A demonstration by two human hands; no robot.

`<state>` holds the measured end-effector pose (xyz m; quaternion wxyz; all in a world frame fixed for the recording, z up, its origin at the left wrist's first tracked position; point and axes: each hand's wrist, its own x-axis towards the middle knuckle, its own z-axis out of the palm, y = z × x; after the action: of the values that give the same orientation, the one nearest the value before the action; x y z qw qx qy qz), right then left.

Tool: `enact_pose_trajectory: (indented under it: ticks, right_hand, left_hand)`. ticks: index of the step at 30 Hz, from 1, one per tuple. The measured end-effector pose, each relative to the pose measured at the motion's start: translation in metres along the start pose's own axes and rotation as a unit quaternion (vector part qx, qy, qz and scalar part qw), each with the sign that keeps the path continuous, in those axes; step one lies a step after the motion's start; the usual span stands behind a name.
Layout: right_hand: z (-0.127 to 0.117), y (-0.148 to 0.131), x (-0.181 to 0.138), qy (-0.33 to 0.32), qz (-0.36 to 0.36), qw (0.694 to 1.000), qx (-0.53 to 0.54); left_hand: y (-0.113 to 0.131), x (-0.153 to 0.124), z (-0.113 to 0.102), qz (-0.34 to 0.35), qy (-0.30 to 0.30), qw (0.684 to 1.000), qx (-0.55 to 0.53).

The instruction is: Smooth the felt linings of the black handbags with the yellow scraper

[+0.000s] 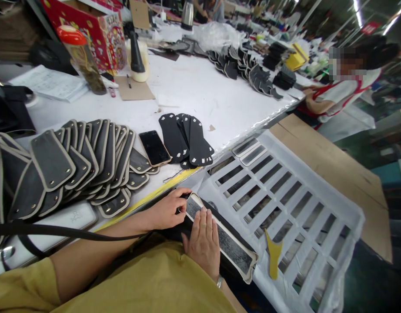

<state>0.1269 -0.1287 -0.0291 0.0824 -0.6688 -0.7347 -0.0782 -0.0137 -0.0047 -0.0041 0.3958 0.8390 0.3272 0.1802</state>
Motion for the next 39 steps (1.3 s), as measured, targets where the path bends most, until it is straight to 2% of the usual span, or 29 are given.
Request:
enact_pose_trajectory:
  ticks: [5, 8, 12, 16, 20, 23, 26, 29, 32, 35, 37, 39]
  right_hand:
    - [0.001, -0.004, 0.015, -0.051, -0.003, 0.998, 0.028]
    - [0.000, -0.009, 0.029, -0.069, -0.014, 0.997, 0.041]
    - [0.000, -0.019, 0.049, -0.071, -0.031, 0.995, 0.058]
    - [-0.002, -0.020, 0.053, -0.057, -0.039, 0.996, 0.060]
    - [-0.007, -0.001, 0.022, -0.052, -0.054, 0.996, 0.040]
    - [-0.014, 0.019, -0.016, -0.048, -0.028, 0.998, 0.000]
    - [-0.026, 0.032, -0.050, -0.052, 0.001, 0.998, -0.034]
    - [-0.049, 0.044, -0.071, -0.046, 0.021, 0.998, -0.035]
    - [-0.076, 0.064, -0.089, 0.007, 0.085, 0.996, -0.016]
    - [-0.086, 0.093, -0.110, 0.040, 0.226, 0.971, 0.064]
    - [-0.078, 0.112, -0.123, 0.014, 0.312, 0.934, 0.173]
    - [-0.062, 0.128, -0.134, -0.019, 0.368, 0.886, 0.281]
  left_hand:
    - [-0.004, -0.001, 0.002, -0.015, 0.020, 1.000, -0.013]
    - [-0.010, -0.004, 0.001, 0.002, 0.016, 0.999, -0.044]
    - [-0.017, -0.007, -0.006, 0.005, 0.050, 0.994, -0.096]
    - [-0.011, -0.009, -0.006, 0.000, 0.065, 0.990, -0.123]
    - [-0.003, -0.012, 0.008, -0.043, 0.081, 0.984, -0.156]
    - [-0.007, -0.014, 0.020, -0.063, 0.079, 0.971, -0.215]
    - [-0.013, -0.016, 0.022, -0.074, 0.057, 0.965, -0.245]
    - [-0.011, -0.018, 0.013, -0.062, 0.035, 0.987, -0.145]
    - [0.002, -0.016, 0.004, 0.031, 0.018, 0.996, 0.076]
    - [0.022, -0.006, 0.010, 0.144, -0.060, 0.957, 0.244]
    - [0.034, 0.004, 0.022, 0.175, -0.120, 0.930, 0.299]
    - [0.041, 0.013, 0.034, 0.185, -0.159, 0.912, 0.329]
